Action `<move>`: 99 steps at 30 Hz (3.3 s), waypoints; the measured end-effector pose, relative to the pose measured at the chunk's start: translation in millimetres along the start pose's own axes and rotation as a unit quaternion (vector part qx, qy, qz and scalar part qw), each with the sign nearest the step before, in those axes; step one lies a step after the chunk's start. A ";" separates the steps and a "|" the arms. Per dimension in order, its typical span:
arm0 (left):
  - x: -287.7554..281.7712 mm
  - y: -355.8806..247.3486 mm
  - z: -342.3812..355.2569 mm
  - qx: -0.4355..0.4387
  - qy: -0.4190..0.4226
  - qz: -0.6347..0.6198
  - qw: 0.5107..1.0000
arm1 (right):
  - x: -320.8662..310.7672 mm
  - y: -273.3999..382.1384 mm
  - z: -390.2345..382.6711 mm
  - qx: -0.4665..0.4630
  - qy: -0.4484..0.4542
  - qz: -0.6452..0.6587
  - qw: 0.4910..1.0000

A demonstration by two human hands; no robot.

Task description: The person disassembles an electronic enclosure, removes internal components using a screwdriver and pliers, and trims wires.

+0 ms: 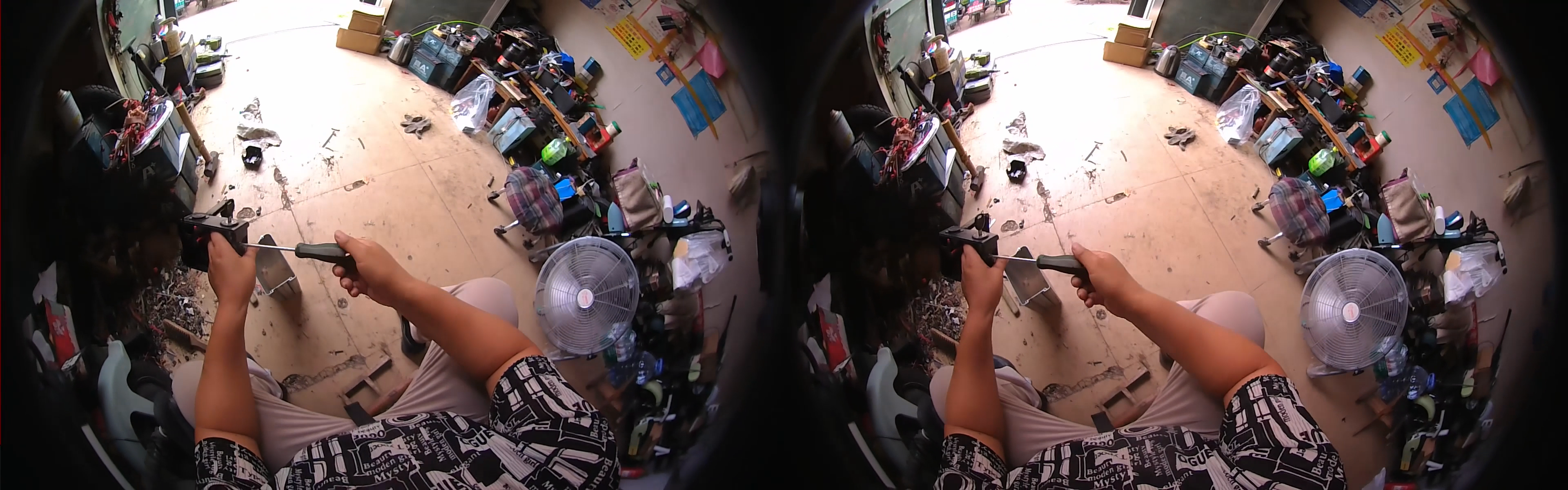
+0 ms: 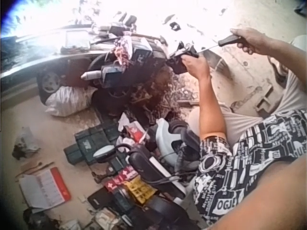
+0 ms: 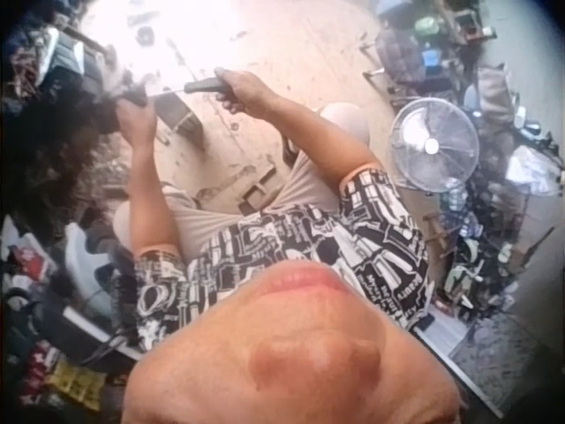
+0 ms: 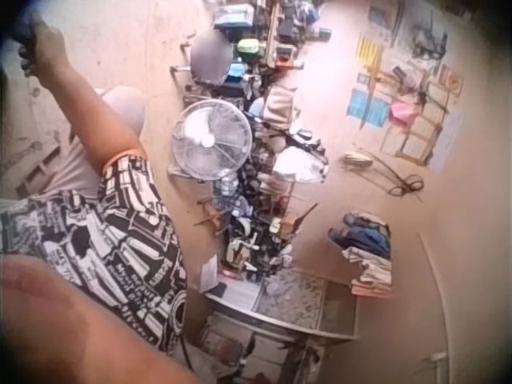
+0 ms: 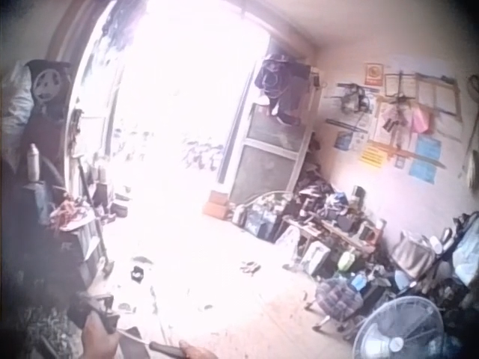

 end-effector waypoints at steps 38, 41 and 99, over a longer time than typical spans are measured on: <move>-1.0 -1.1 -2.3 -0.010 0.021 0.025 0.999 | 12.2 28.0 -3.2 -0.199 0.038 -0.170 0.964; -0.2 -1.1 -2.5 -0.006 0.025 0.020 0.999 | 13.8 17.2 -3.1 -0.106 -0.017 -0.028 0.994; -9.5 6.4 2.1 -0.020 -0.002 -0.002 1.000 | 6.1 1.4 5.9 -0.049 0.022 -0.094 0.994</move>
Point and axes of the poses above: each hand's wrist, its own z-axis towards the middle knuckle, its own x-axis out of the palm, y = z × x, the point moved 8 cm from there along z, towards the middle knuckle, and after that the axes turned 8 degrees about -x, right-handed, at the moved point
